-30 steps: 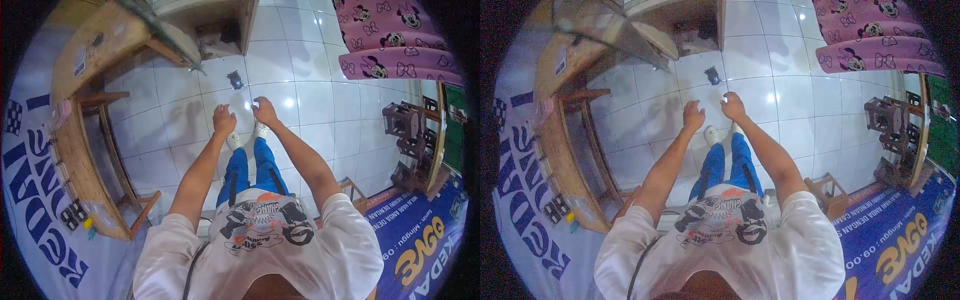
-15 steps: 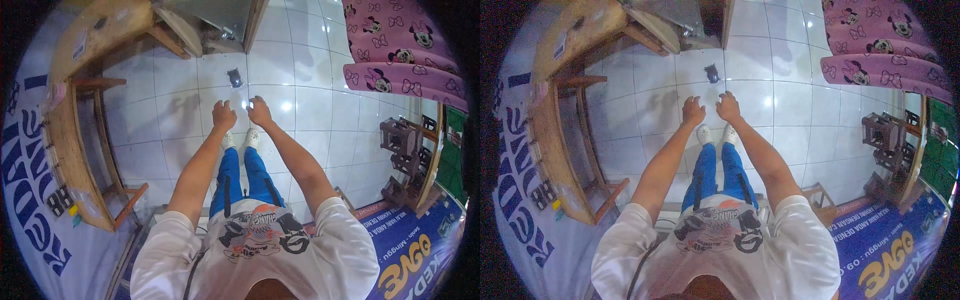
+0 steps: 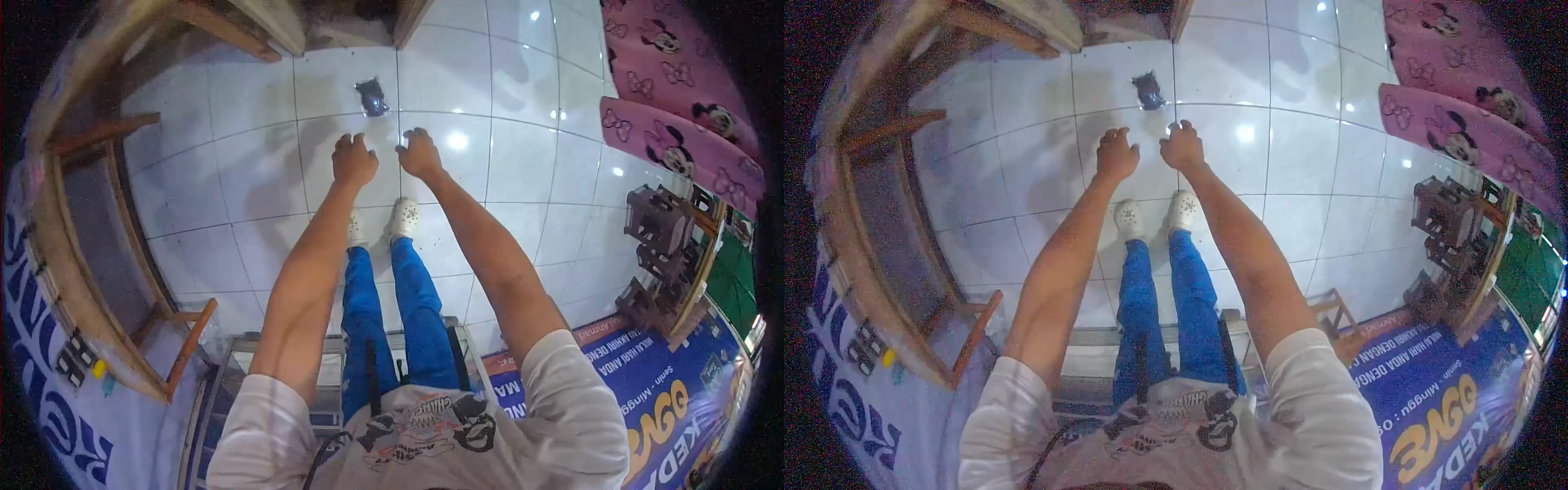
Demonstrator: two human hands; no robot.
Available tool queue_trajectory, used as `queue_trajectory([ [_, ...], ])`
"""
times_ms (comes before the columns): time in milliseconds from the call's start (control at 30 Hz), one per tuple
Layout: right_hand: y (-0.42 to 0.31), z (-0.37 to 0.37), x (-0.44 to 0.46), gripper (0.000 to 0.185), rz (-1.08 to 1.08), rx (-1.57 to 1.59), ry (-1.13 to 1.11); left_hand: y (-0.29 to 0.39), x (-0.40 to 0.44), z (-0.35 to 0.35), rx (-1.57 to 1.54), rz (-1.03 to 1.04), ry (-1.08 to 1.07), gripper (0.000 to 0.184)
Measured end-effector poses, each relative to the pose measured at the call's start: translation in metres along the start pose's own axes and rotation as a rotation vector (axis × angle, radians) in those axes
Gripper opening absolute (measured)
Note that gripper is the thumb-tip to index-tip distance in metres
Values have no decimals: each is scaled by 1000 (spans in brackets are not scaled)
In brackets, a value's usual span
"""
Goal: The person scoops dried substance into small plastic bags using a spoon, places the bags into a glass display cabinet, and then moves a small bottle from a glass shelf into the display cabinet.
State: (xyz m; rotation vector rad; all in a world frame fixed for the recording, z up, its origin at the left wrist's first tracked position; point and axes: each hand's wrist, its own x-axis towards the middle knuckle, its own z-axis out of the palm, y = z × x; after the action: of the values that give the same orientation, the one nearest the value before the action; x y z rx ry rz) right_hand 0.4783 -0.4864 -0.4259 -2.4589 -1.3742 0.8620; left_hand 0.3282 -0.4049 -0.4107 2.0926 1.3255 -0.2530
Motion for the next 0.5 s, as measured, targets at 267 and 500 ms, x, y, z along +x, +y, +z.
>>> queue_trajectory([
  [267,80,136,106,41,29,-13,-94,-86,119,105,-25,39,-59,54],
  [500,122,196,164,44,69,13,-151,-131,188,174,-123,-29,-159,59],
])
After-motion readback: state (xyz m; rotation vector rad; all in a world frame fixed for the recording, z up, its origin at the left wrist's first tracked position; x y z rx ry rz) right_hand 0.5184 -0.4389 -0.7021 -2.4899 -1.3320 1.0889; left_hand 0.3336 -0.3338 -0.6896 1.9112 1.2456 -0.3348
